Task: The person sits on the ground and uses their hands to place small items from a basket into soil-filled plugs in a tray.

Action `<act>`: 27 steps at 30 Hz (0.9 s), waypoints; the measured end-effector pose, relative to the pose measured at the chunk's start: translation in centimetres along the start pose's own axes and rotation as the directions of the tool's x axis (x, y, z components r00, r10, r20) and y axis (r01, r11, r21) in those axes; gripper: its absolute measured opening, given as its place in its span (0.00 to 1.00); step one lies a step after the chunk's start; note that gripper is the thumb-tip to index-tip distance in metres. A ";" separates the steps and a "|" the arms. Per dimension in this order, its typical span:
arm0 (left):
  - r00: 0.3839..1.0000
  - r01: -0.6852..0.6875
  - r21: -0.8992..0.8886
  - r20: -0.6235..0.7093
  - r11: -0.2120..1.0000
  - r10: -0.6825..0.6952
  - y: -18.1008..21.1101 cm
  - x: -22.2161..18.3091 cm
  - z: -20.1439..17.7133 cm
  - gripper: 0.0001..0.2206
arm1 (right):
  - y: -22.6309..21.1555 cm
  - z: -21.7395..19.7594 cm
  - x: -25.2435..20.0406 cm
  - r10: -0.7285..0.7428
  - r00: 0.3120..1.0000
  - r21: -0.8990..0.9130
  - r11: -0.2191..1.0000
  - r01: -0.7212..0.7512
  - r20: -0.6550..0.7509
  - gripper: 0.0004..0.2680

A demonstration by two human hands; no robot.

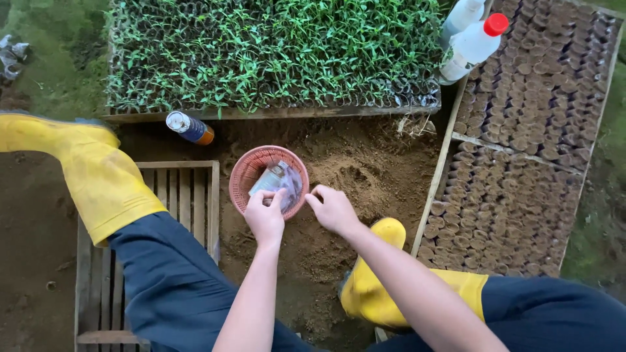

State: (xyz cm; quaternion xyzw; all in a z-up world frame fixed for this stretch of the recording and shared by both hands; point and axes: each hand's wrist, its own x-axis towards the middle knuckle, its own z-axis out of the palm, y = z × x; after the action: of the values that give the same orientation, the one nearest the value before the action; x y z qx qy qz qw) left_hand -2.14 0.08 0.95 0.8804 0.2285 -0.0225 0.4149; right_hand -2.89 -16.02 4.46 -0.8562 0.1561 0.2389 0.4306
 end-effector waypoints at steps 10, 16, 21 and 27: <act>0.997 0.024 -0.172 0.081 0.985 -0.010 2.6 -3.0 -0.9 0.04 | -1.6 -7.5 -3.4 -0.149 0.984 -0.203 0.965 0.167 0.100 0.07; 0.994 -0.008 -0.155 0.105 0.988 0.024 3.0 -3.3 -1.2 0.03 | -0.3 -5.7 -3.4 -0.168 0.986 -0.052 0.985 0.167 -0.015 0.06; 0.830 -0.156 -0.199 0.504 0.967 0.238 3.0 -2.9 -0.8 0.01 | -1.1 -5.5 -3.6 -0.404 0.912 0.120 0.912 0.393 0.078 0.19; 0.785 -0.169 -0.244 0.553 0.955 0.280 1.8 -3.1 1.1 0.04 | 1.8 -4.9 -1.8 -0.421 0.906 0.063 0.906 0.419 0.034 0.12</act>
State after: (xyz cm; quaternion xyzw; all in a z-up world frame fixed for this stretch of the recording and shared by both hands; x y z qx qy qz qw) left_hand -4.03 -2.86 2.23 0.8106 -0.0150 -0.2199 0.5425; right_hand -3.89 -20.91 6.79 -0.8518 -0.0355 0.1564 0.4986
